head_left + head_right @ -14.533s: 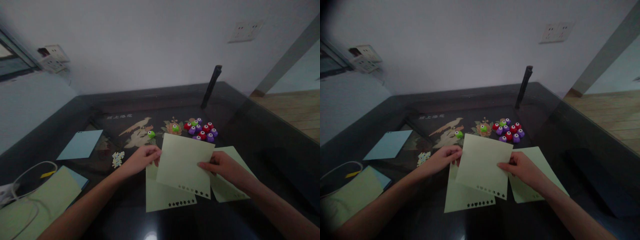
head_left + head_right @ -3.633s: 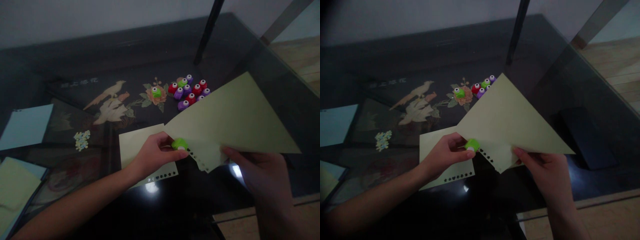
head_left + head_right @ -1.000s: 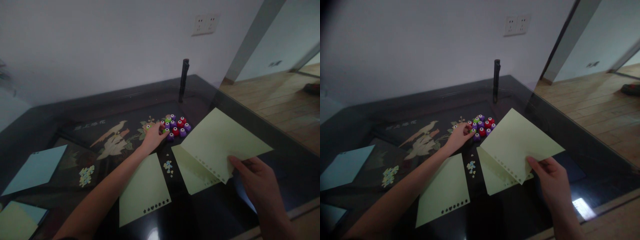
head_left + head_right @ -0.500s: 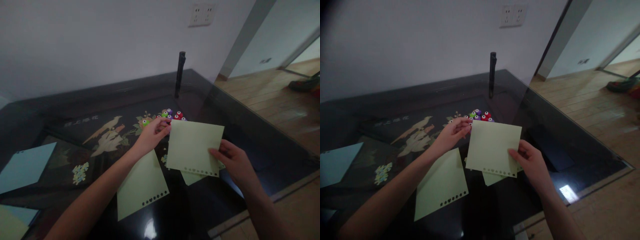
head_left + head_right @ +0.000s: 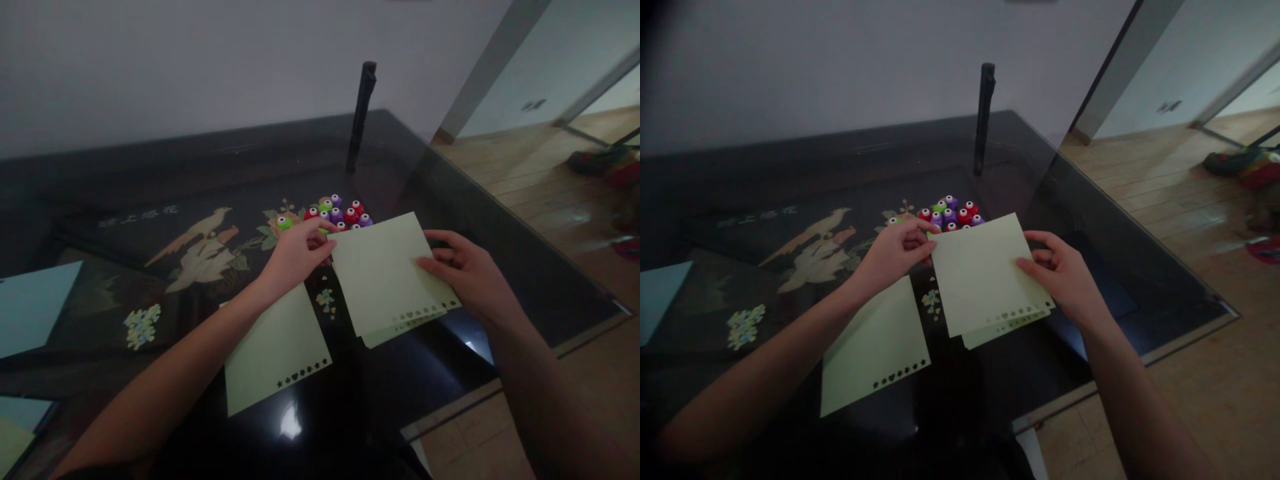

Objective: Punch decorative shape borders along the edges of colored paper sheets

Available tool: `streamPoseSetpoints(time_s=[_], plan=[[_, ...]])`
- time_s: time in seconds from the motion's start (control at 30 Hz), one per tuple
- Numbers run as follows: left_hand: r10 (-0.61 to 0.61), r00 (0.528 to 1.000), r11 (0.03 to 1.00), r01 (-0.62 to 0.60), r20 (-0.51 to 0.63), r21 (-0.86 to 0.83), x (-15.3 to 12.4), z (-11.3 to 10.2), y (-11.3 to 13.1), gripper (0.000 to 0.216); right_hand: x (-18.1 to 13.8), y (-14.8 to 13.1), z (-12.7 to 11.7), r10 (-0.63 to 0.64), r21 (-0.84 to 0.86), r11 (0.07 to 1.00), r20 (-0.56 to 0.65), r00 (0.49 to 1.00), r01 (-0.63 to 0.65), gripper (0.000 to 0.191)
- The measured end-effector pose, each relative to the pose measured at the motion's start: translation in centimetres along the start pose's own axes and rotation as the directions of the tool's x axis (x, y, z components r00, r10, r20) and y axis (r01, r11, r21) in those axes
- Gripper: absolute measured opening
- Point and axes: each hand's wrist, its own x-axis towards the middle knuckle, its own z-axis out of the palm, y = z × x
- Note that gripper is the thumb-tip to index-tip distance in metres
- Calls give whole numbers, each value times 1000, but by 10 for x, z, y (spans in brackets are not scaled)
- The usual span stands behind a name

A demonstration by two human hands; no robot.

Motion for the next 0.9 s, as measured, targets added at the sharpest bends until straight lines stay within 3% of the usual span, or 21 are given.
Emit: streamPoseSetpoints(time_s=[0.27,0.5,0.9], plan=[[96,995,937,-100,27,335,-3,20,-21,15,-2,16,-10,1,-231,973,13,1000,2,61],[51,996,903,-77,71,422,-2,25,-26,14,2,31,-7,-71,-421,902,75,995,96,48],[56,991,843,-112,123,527,-4,24,-29,14,4,34,-4,-161,-557,810,88,983,183,37]])
